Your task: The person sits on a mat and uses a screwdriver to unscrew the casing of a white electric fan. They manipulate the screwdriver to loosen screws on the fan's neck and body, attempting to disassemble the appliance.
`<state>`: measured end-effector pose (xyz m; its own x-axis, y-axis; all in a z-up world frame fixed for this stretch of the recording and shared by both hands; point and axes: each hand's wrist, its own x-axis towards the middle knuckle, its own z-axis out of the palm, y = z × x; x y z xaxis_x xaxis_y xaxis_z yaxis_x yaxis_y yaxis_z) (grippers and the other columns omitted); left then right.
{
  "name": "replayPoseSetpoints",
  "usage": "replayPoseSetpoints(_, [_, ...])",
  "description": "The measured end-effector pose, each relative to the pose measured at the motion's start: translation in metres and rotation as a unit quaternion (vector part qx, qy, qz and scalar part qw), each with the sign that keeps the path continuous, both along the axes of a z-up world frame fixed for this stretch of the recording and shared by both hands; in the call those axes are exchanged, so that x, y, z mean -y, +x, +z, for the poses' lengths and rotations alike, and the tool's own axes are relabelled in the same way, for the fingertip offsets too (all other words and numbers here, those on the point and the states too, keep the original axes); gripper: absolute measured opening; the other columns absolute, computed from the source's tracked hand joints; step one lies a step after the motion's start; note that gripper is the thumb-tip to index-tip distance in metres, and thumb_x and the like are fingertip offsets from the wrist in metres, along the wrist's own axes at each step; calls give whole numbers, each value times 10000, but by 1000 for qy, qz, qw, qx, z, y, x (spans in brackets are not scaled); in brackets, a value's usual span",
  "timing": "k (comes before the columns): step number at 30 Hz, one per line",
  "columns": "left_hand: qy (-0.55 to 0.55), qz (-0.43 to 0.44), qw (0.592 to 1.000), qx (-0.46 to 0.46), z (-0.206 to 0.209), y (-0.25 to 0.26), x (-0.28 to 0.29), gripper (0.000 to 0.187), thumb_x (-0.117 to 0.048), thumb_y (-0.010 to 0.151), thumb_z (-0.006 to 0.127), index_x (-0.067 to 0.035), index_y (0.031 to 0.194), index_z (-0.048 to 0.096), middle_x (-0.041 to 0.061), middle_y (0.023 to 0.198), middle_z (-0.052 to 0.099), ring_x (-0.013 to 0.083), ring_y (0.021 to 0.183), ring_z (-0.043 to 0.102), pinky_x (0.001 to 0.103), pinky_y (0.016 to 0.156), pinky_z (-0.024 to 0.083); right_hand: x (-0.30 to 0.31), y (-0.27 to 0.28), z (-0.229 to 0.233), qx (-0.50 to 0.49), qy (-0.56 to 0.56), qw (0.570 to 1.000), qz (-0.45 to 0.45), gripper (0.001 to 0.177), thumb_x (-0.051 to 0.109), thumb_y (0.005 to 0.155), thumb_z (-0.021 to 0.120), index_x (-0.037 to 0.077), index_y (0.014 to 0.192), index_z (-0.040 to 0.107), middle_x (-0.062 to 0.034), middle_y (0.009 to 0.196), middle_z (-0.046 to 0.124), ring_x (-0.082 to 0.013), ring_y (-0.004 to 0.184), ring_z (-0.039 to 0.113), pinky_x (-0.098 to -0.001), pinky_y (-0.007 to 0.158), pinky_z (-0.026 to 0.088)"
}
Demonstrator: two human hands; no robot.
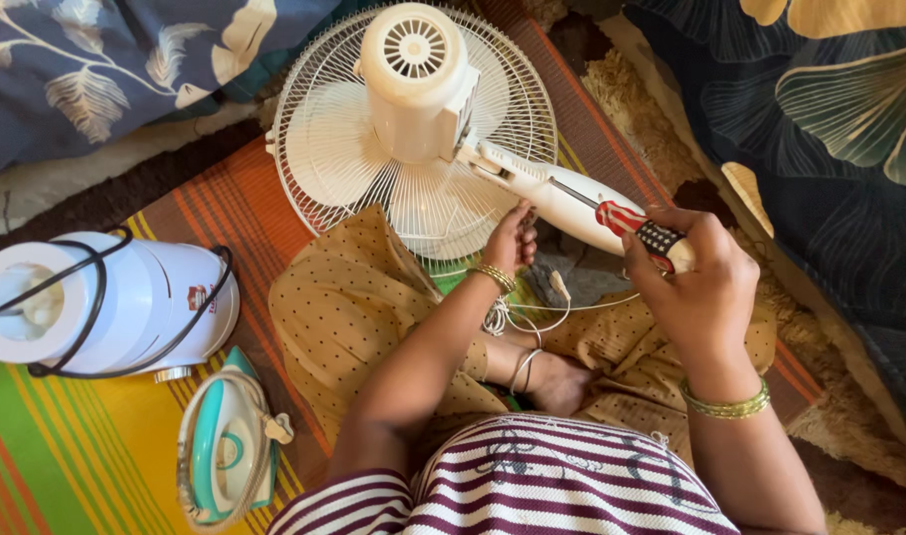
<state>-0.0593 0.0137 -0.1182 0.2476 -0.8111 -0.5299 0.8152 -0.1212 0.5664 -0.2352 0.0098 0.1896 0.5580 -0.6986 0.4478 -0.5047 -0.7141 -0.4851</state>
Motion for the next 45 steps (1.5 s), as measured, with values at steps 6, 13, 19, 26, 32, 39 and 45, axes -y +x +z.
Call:
replayPoseSetpoints(6, [29, 3, 981, 191, 9, -2, 7, 811, -749, 893, 633, 48, 1034, 593, -61, 626, 431, 71, 485, 397, 233, 424, 358, -4, 18, 10, -55, -29, 998, -25, 272, 160, 919, 850, 29, 1096, 690, -125, 1081, 755, -253, 936, 742, -343, 800, 576])
replayPoseSetpoints(13, [-19, 195, 935, 296, 32, 3, 10, 841, -706, 749, 732, -14, 1168, 501, 66, 965, 690, 109, 783, 660, 229, 691, 555, -6, 20, 5, -47, -34, 998, -17, 278, 178, 935, 838, 44, 1111, 669, -118, 1092, 754, -244, 963, 755, -337, 820, 591])
replayPoseSetpoints(19, [20, 227, 927, 297, 29, 27, 16, 640, -516, 823, 816, 32, 1102, 637, 60, 953, 696, 88, 753, 594, 227, 682, 504, -8, 29, -13, -87, -64, 994, -26, 302, 202, 910, 842, 30, 1073, 653, -123, 1053, 755, -271, 850, 738, -357, 715, 583])
replayPoseSetpoints(26, [-11, 223, 942, 251, 28, 46, 17, 620, -413, 747, 897, 26, 1129, 681, 66, 1010, 732, 105, 835, 639, 253, 782, 513, -19, 34, -19, -69, -78, 994, -16, 288, 194, 900, 814, 52, 1079, 640, -109, 1095, 743, -283, 898, 737, -367, 737, 588])
replayPoseSetpoints(32, [-33, 218, 948, 229, 34, 47, 16, 647, -413, 732, 902, 16, 1150, 658, 79, 1081, 739, 125, 964, 684, 262, 903, 530, -6, 25, -4, -68, -34, 997, -7, 298, 198, 878, 836, 56, 1059, 648, -92, 1095, 752, -269, 873, 737, -366, 700, 576])
replayPoseSetpoints(39, [-64, 222, 952, 201, 28, 47, 17, 650, -368, 753, 908, 32, 1188, 638, 88, 1094, 728, 137, 955, 657, 266, 888, 511, -21, 11, 11, -49, -49, 997, -19, 275, 185, 888, 831, 65, 1066, 659, -79, 1111, 745, -255, 902, 739, -355, 748, 589])
replayPoseSetpoints(45, [-20, 203, 958, 201, 27, 47, 14, 614, -337, 788, 887, 38, 1203, 634, 116, 1060, 712, 155, 844, 587, 300, 718, 432, -18, 10, 14, -51, -37, 998, -19, 286, 183, 872, 834, 66, 1068, 662, -79, 1127, 748, -260, 909, 737, -358, 742, 586])
